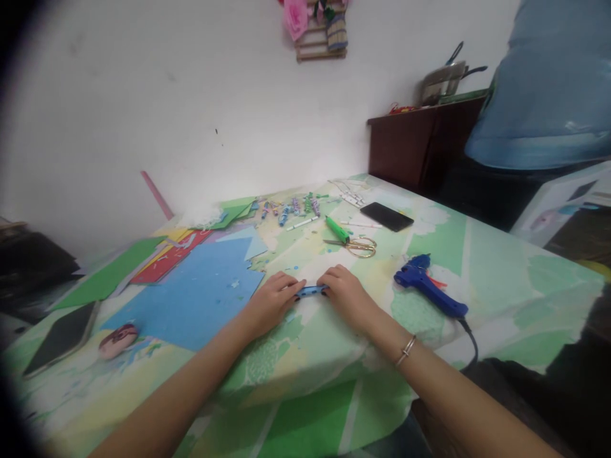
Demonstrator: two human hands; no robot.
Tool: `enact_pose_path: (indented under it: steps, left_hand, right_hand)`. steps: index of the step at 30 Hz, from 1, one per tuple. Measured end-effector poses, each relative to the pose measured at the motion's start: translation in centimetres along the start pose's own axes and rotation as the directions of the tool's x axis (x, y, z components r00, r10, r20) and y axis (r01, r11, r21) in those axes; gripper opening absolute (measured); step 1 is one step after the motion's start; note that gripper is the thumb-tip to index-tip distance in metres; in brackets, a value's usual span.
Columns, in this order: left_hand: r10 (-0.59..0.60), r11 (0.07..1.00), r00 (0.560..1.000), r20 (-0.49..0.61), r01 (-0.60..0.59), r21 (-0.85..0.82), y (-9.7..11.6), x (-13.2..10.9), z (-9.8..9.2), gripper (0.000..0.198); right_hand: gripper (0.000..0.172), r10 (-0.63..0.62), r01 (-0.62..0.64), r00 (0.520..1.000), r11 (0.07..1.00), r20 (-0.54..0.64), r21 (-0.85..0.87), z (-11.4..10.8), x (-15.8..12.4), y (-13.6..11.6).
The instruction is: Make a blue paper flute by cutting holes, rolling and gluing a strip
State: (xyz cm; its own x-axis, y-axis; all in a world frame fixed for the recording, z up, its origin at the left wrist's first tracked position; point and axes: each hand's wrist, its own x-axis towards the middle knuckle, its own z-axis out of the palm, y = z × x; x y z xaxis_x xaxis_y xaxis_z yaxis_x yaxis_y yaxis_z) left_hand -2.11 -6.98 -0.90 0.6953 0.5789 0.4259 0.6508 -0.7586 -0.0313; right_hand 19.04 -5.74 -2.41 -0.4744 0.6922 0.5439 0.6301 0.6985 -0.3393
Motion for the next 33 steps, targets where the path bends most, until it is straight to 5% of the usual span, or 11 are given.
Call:
enact_pose_path:
  steps: [4, 12, 21, 24, 26, 29, 33]
  left_hand:
    - [0.059, 0.992, 0.996, 0.064, -0.066, 0.107, 0.1, 0.6, 0.2, 0.028]
    - [-0.045, 0.995, 0.988, 0.146, 0.033, 0.090, 0.3, 0.9, -0.3, 0.021]
    - [-0.036, 0.992, 0.991, 0.132, 0.020, 0.124, 0.7, 0.9, -0.4, 0.029]
    - [-0.054, 0.991, 0.991, 0.125, 0.038, 0.128, 0.8, 0.8, -0.2, 0.026]
    - [-0.113, 0.990, 0.990, 0.084, 0.104, 0.100, 0.5, 0.6, -0.1, 0.026]
    - [-0.287, 0.957, 0.957, -0.041, 0.285, -0.055, -0.1, 0.7, -0.1, 0.023]
    - [-0.521, 0.809, 0.844, -0.129, 0.440, -0.390, -0.4, 1.4, -0.4, 0.018]
  right_hand:
    - [0.019, -0.024, 0.024, 1.000, 1.000, -0.019, 0.009, 0.2, -0.1, 0.1]
    - [0.022, 0.022, -0.022, 0.999, 1.000, 0.038, 0.008, 0.0, -0.2, -0.2]
    - [0.037, -0.078, 0.087, 0.990, 0.994, 0.120, -0.072, 0.3, 0.2, -0.5]
    - [0.029, -0.047, 0.053, 0.998, 0.992, 0.047, -0.118, 0.1, -0.1, -0.4]
    - [0.026, 0.032, -0.047, 0.993, 0.990, -0.116, -0.131, -0.2, -0.3, -0.1]
    - [0.040, 0.189, -0.197, 0.925, 0.980, -0.328, 0.010, -0.7, 0.2, 0.5]
    - [0.059, 0.395, -0.225, 0.892, 0.809, -0.220, 0.543, -0.7, 3.2, 0.3]
